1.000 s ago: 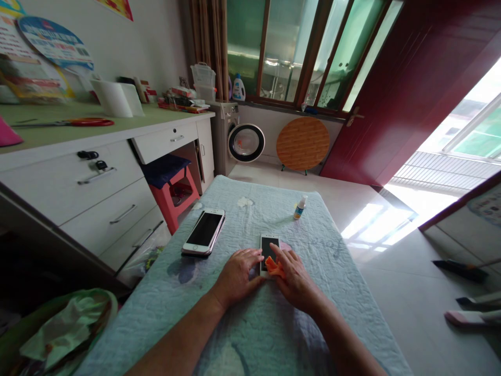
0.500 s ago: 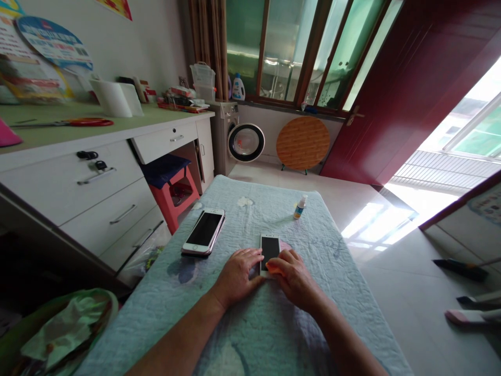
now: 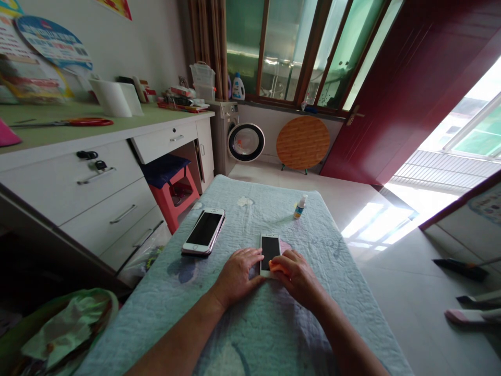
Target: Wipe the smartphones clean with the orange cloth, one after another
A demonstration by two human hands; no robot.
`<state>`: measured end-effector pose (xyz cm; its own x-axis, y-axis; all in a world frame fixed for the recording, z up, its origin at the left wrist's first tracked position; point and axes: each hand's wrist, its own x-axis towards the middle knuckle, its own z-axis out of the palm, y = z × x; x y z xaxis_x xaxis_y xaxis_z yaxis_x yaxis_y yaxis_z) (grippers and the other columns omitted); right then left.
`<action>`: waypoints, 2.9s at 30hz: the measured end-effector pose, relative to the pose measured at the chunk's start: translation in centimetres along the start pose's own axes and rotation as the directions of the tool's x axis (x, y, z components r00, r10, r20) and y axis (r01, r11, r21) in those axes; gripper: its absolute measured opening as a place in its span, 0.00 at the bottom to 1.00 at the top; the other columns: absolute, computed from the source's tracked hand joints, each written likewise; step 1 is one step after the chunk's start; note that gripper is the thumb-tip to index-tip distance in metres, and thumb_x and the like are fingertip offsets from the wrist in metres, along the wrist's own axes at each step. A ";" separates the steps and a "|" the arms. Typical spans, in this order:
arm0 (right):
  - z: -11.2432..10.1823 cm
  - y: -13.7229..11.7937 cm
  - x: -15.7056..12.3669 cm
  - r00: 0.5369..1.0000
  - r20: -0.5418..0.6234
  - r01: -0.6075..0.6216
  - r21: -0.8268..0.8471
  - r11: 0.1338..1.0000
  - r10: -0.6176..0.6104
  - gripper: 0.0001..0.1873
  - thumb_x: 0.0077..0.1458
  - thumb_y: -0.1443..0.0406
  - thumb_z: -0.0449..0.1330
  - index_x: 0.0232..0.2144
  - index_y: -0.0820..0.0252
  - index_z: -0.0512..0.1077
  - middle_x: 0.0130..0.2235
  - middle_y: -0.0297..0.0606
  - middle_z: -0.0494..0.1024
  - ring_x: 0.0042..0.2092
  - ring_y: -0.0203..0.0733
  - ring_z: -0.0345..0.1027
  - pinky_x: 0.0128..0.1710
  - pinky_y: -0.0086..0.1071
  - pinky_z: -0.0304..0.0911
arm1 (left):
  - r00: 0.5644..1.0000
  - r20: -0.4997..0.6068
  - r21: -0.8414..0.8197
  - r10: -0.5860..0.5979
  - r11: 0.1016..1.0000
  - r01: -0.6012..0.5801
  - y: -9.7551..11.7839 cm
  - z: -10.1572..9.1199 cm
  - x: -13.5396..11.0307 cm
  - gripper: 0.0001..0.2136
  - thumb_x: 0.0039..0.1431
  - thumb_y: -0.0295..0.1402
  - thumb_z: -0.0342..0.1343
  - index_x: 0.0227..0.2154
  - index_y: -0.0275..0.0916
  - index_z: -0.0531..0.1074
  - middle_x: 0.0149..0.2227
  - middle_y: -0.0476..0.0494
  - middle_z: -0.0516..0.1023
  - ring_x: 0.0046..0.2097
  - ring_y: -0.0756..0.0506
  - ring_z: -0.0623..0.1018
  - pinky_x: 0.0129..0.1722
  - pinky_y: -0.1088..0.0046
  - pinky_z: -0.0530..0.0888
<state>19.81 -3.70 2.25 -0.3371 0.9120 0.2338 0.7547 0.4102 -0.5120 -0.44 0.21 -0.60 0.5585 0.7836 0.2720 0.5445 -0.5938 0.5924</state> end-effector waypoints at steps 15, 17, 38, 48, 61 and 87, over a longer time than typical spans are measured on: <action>0.6 0.8 -0.2 0.997 -0.057 -0.048 0.035 0.998 0.050 0.23 0.55 0.72 0.54 0.53 0.51 0.63 0.47 0.40 0.65 0.42 0.40 0.66 0.42 0.33 0.66 | 1.000 0.011 -0.003 0.000 1.000 0.000 -0.2 0.1 0.0 0.22 0.53 0.44 0.60 0.48 0.39 0.73 0.55 0.37 0.72 0.57 0.37 0.70 0.59 0.55 0.62; 0.4 0.8 -0.2 0.998 -0.048 -0.044 0.041 0.998 0.046 0.21 0.56 0.71 0.54 0.52 0.52 0.64 0.46 0.40 0.66 0.42 0.40 0.66 0.41 0.33 0.65 | 1.000 0.012 -0.003 0.000 1.000 0.000 -0.2 0.1 0.0 0.22 0.53 0.45 0.60 0.47 0.39 0.73 0.55 0.37 0.72 0.57 0.37 0.70 0.59 0.55 0.63; 0.9 0.7 0.1 1.000 0.007 0.023 0.083 0.996 -0.024 0.09 0.59 0.69 0.53 0.37 0.56 0.73 0.36 0.37 0.67 0.38 0.38 0.63 0.39 0.31 0.61 | 1.000 0.012 -0.006 -0.003 1.000 0.003 -0.2 0.1 0.0 0.22 0.51 0.44 0.62 0.48 0.40 0.72 0.55 0.38 0.72 0.57 0.38 0.70 0.58 0.56 0.63; 1.9 -1.4 0.5 0.993 0.039 0.104 0.108 0.989 -0.109 0.08 0.60 0.70 0.53 0.33 0.57 0.72 0.36 0.37 0.68 0.38 0.37 0.62 0.40 0.30 0.59 | 1.000 -0.014 -0.018 -0.016 1.000 0.016 0.1 0.0 0.1 0.18 0.53 0.41 0.61 0.45 0.40 0.74 0.53 0.39 0.74 0.55 0.39 0.72 0.57 0.58 0.65; -0.6 1.0 -0.3 0.996 0.089 -0.012 0.036 0.999 0.009 0.12 0.43 0.79 0.54 0.25 0.60 0.71 0.31 0.34 0.66 0.32 0.33 0.61 0.33 0.27 0.55 | 1.000 0.016 -0.010 -0.022 1.000 0.022 -0.2 0.1 0.1 0.21 0.50 0.37 0.64 0.47 0.40 0.73 0.55 0.39 0.72 0.57 0.38 0.70 0.59 0.56 0.63; -0.6 0.9 -0.2 0.998 0.058 -0.028 -0.003 1.000 0.029 0.09 0.43 0.77 0.54 0.21 0.61 0.70 0.28 0.34 0.66 0.31 0.35 0.59 0.31 0.28 0.54 | 0.999 0.035 0.000 -0.022 1.000 0.022 -0.1 -0.1 0.2 0.21 0.51 0.38 0.64 0.48 0.40 0.73 0.56 0.39 0.71 0.57 0.38 0.70 0.59 0.56 0.63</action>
<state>20.87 -3.50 2.22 -0.3476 0.9220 0.1705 0.7655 0.3841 -0.5163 -0.46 0.43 -0.61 0.5681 0.7896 0.2318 0.5569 -0.5763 0.5981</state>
